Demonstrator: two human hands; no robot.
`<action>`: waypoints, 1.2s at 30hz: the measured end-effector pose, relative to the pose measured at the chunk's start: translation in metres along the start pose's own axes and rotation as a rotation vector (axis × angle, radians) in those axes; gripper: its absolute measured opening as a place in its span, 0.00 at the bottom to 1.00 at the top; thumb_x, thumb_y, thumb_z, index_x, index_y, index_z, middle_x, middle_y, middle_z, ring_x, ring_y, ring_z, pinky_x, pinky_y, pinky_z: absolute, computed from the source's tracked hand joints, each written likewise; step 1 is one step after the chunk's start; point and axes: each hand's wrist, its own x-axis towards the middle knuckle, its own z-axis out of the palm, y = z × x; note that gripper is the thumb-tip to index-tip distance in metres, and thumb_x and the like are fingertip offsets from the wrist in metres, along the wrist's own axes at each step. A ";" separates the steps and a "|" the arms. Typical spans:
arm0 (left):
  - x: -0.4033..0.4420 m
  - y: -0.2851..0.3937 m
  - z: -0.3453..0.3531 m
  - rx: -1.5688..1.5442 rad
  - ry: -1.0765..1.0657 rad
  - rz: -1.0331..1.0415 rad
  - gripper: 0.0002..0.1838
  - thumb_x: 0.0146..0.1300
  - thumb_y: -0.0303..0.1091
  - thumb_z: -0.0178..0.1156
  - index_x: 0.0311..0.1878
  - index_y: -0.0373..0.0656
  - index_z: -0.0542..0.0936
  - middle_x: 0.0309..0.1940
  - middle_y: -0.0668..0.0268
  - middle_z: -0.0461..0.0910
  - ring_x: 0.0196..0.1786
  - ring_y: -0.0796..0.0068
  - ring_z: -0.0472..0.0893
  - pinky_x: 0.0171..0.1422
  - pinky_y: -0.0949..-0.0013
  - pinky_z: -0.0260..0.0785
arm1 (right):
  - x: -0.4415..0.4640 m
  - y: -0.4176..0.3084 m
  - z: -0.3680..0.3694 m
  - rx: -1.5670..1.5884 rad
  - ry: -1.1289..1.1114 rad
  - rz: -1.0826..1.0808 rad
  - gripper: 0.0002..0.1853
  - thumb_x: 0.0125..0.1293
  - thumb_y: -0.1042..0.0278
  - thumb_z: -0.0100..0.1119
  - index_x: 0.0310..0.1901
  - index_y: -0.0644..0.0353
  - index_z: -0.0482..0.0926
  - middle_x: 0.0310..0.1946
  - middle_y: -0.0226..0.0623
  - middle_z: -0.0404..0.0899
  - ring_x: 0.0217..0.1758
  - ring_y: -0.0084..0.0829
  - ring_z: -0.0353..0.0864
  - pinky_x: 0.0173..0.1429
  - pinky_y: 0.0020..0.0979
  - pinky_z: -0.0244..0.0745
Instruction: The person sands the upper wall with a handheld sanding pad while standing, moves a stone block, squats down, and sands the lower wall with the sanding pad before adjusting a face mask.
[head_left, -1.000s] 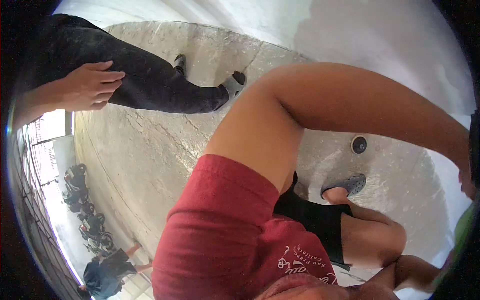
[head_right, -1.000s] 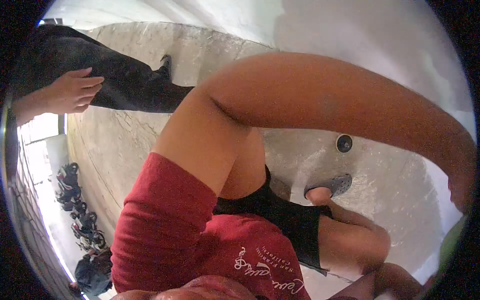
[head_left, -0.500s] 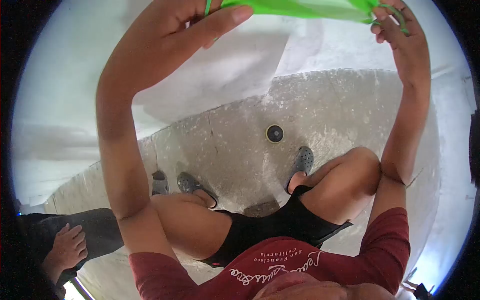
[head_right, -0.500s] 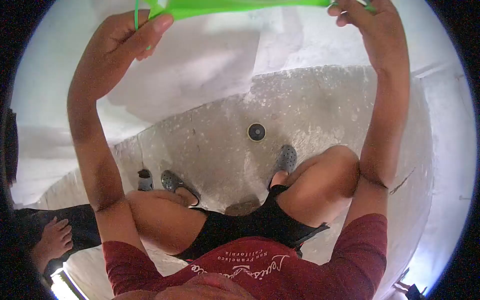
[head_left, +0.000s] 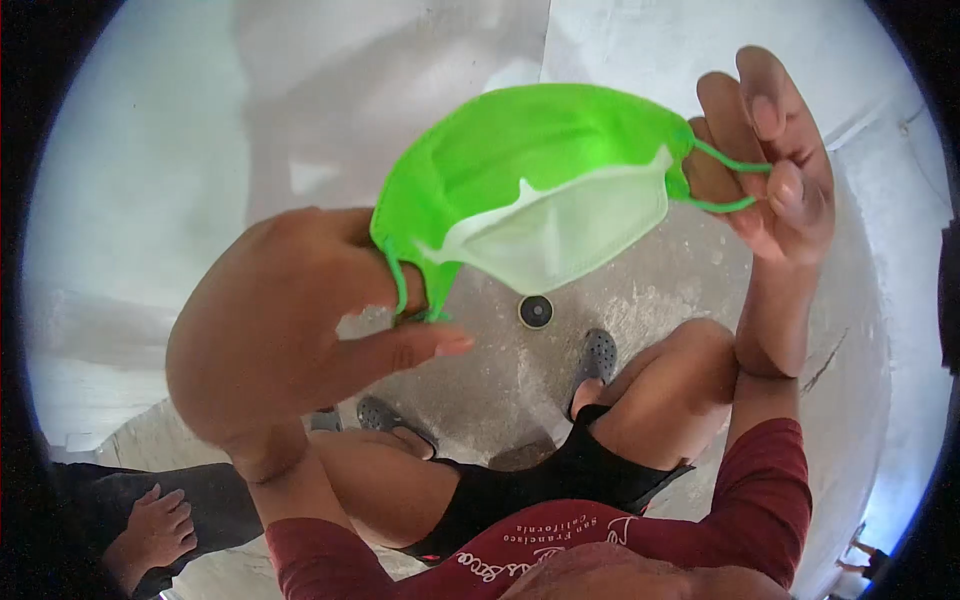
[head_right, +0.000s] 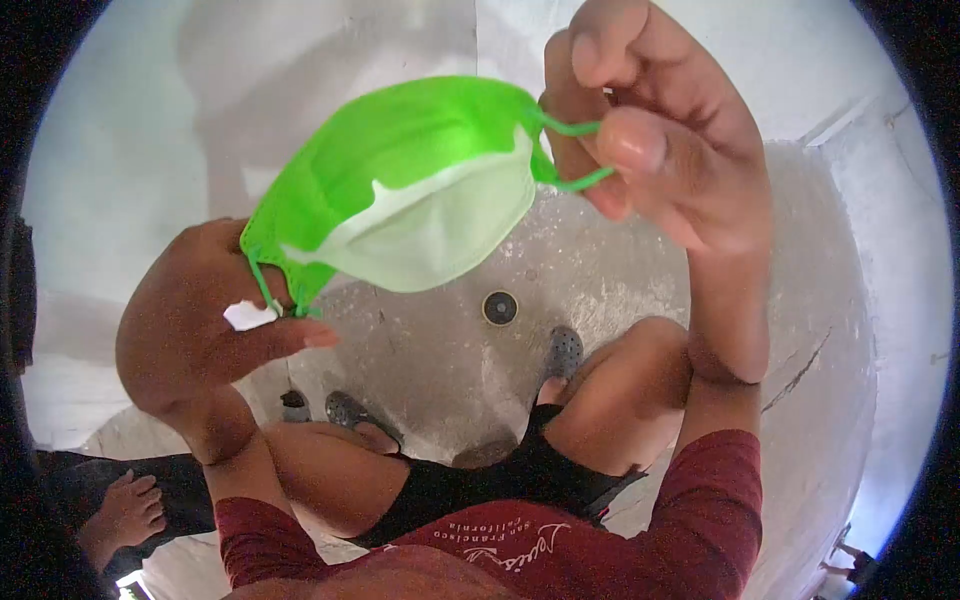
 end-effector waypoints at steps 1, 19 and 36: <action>-0.003 0.003 -0.005 -0.040 -0.037 -0.086 0.17 0.46 0.38 0.76 0.27 0.39 0.78 0.29 0.60 0.80 0.32 0.59 0.80 0.37 0.62 0.70 | -0.001 -0.004 0.003 0.042 0.023 0.027 0.18 0.62 0.63 0.66 0.42 0.50 0.63 0.26 0.20 0.63 0.24 0.14 0.61 0.29 0.18 0.58; -0.087 0.072 -0.059 0.033 -0.385 0.433 0.20 0.57 0.54 0.66 0.43 0.49 0.80 0.46 0.67 0.83 0.46 0.63 0.82 0.47 0.65 0.74 | -0.036 -0.070 0.074 0.575 -0.390 -0.154 0.08 0.54 0.89 0.63 0.31 0.70 0.72 0.20 0.47 0.74 0.18 0.35 0.75 0.16 0.32 0.69; -0.086 0.070 -0.046 -0.059 -0.389 0.630 0.10 0.58 0.45 0.63 0.40 0.55 0.84 0.44 0.71 0.82 0.40 0.77 0.81 0.35 0.73 0.66 | -0.054 -0.083 0.061 0.244 -0.719 -0.080 0.09 0.63 0.87 0.54 0.46 0.73 0.73 0.29 0.52 0.75 0.33 0.47 0.78 0.40 0.56 0.73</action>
